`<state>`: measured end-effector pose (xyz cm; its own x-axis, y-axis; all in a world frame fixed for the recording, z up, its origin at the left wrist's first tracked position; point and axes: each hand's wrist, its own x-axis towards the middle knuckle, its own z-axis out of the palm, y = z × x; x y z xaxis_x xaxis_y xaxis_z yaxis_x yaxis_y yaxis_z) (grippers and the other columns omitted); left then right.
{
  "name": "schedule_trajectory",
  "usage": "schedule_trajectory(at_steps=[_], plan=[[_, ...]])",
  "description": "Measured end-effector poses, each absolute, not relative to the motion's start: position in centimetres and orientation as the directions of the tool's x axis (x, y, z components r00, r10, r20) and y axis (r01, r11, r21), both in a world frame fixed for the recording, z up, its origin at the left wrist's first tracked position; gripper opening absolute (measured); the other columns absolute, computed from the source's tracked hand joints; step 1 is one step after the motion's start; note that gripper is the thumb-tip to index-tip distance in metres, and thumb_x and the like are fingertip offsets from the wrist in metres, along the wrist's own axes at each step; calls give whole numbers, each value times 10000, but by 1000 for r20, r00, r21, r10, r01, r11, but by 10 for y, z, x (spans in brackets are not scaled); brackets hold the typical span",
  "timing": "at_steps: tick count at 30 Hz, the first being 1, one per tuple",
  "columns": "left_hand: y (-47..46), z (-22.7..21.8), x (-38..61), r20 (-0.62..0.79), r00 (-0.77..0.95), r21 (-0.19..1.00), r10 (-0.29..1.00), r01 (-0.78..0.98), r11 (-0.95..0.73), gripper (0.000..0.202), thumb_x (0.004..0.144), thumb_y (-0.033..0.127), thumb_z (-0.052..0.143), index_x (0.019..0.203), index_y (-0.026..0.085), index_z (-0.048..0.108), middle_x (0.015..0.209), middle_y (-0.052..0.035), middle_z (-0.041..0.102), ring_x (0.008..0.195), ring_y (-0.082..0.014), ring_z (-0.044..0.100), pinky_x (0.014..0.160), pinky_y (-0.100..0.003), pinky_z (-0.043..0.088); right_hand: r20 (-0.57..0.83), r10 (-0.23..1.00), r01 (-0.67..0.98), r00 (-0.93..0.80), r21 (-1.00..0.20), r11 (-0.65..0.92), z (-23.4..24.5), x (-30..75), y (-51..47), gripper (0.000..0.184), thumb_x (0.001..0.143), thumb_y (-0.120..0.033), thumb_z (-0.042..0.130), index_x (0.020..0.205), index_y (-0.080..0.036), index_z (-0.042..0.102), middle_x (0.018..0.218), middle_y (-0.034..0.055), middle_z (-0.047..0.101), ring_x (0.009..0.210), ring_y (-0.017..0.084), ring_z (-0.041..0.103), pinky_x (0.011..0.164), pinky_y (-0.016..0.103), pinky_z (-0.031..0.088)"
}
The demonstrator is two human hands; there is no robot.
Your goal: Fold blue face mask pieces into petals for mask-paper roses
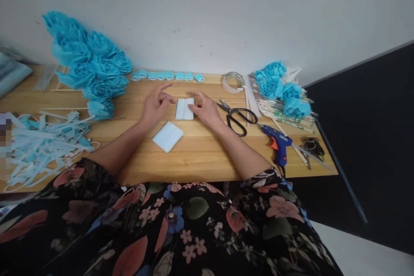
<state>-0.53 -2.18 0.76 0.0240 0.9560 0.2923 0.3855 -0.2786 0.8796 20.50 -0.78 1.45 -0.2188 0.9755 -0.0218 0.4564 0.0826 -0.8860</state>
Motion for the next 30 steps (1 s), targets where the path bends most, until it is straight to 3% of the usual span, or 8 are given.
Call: schedule_trajectory(at_steps=[19, 24, 30], plan=[[-22, 3, -5, 291, 156, 835, 944, 440, -330, 439, 932, 152, 478, 1349, 187, 612, 903, -13, 794, 806, -152, 689, 840, -305, 502, -33, 963, 401, -268, -913, 80, 9, 207, -2, 495, 795, -313, 693, 1282, -232, 659, 643, -55, 615, 575, 147, 557, 606, 297, 451], [-23, 4, -5, 290, 181, 807, 940, 482, -342, 449, 948, 153, 455, 1371, 176, 603, 959, -31, 802, 908, -170, 703, 918, -327, 509, -32, 956, 370, -292, -926, 82, 9, 207, -2, 498, 797, -334, 687, 1281, -219, 658, 647, -58, 602, 581, 139, 538, 615, 294, 443], [-24, 6, -5, 299, 176, 717, 938, 607, -342, 414, 909, 126, 521, 1272, 226, 693, 953, -27, 802, 999, -219, 697, 993, -377, 497, -10, 960, 431, -280, -895, 117, 14, 206, -5, 477, 802, -322, 672, 1262, -197, 675, 646, -50, 598, 597, 141, 524, 633, 294, 419]])
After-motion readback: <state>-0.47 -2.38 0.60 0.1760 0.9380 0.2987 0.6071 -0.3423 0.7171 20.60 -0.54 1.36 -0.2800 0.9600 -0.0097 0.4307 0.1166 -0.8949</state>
